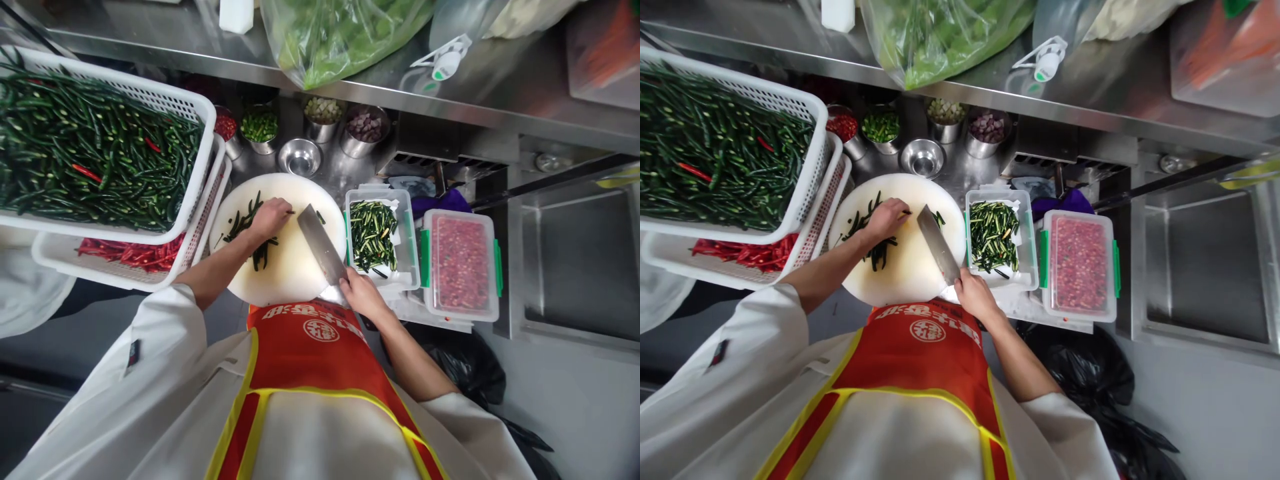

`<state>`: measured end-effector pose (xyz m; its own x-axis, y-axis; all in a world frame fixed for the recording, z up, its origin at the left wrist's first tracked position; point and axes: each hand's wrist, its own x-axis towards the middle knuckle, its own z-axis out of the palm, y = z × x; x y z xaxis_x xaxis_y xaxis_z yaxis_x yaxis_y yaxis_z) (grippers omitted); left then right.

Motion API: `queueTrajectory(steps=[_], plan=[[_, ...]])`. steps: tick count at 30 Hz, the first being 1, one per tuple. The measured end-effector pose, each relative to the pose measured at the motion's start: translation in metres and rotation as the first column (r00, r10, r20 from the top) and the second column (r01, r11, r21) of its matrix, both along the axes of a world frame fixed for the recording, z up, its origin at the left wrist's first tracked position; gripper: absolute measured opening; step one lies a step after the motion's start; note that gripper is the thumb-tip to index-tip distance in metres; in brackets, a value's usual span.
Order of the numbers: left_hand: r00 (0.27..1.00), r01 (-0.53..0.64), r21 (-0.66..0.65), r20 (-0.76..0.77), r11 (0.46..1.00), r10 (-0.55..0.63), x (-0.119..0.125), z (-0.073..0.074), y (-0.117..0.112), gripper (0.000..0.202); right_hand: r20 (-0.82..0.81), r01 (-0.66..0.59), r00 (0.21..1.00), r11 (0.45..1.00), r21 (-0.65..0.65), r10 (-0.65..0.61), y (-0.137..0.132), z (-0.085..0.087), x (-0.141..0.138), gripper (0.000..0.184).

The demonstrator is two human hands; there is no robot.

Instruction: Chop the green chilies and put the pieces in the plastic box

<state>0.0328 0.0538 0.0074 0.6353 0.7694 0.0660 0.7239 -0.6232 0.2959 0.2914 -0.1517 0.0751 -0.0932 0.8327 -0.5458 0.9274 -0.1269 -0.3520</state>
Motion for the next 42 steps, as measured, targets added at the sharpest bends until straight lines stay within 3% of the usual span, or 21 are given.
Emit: queueTrajectory(steps=[4, 6, 12, 17, 19, 22, 25, 27, 33, 37, 39, 42], plan=[[0.970, 0.242, -0.091, 0.048, 0.966, -0.239, 0.022, -0.008, -0.038, 0.023, 0.031, 0.008, 0.999, 1.000, 0.020, -0.008, 0.010, 0.002, 0.001, 0.023], [0.955, 0.295, -0.123, 0.067, 0.948, -0.288, 0.024, -0.013, -0.050, 0.028, 0.038, -0.014, 0.999, 1.000, 0.027, 0.013, 0.012, 0.006, 0.000, 0.022], [0.947, 0.306, -0.134, 0.148, 0.943, -0.286, 0.017, -0.025, -0.055, 0.032, -0.004, -0.074, 0.997, 0.997, 0.014, 0.074, 0.015, 0.024, 0.007, 0.020], [0.947, 0.293, -0.123, 0.176, 0.948, -0.270, 0.018, -0.030, -0.053, 0.030, -0.076, -0.137, 0.988, 0.988, -0.077, 0.131, 0.015, 0.039, 0.026, 0.017], [0.946, 0.292, -0.121, 0.185, 0.949, -0.268, 0.018, -0.031, -0.054, 0.029, -0.059, -0.140, 0.989, 0.986, -0.086, 0.135, 0.018, 0.035, 0.021, 0.017], [0.947, 0.288, -0.116, 0.185, 0.951, -0.264, 0.020, -0.032, -0.056, 0.029, -0.026, -0.100, 0.995, 0.994, -0.040, 0.099, 0.031, 0.013, -0.001, 0.019], [0.944, 0.308, -0.123, 0.162, 0.943, -0.287, 0.020, -0.027, -0.056, 0.030, -0.026, -0.031, 0.999, 0.999, 0.032, 0.032, 0.049, -0.010, -0.023, 0.022], [0.946, 0.312, -0.132, 0.140, 0.941, -0.294, 0.017, -0.019, -0.053, 0.028, -0.043, -0.001, 0.999, 0.998, 0.067, 0.004, 0.056, -0.017, -0.026, 0.023], [0.990, 0.060, -0.126, -0.122, 0.990, -0.075, -0.023, 0.016, -0.020, 0.014, -0.066, -0.002, 0.998, 0.999, 0.052, 0.005, 0.025, 0.000, 0.000, 0.024], [0.959, 0.125, -0.211, -0.223, 0.969, -0.172, -0.042, 0.025, -0.013, 0.012, -0.133, -0.058, 0.990, 0.998, -0.013, 0.056, -0.002, 0.006, 0.009, 0.021], [0.954, 0.143, -0.227, -0.228, 0.963, -0.195, -0.041, 0.026, -0.016, 0.015, -0.126, -0.041, 0.991, 0.999, -0.034, 0.036, -0.007, 0.004, 0.009, 0.020], [0.974, 0.138, -0.141, -0.159, 0.980, -0.160, -0.026, 0.028, -0.022, 0.017, -0.093, 0.016, 0.996, 1.000, -0.024, -0.018, -0.005, 0.000, 0.010, 0.021]])
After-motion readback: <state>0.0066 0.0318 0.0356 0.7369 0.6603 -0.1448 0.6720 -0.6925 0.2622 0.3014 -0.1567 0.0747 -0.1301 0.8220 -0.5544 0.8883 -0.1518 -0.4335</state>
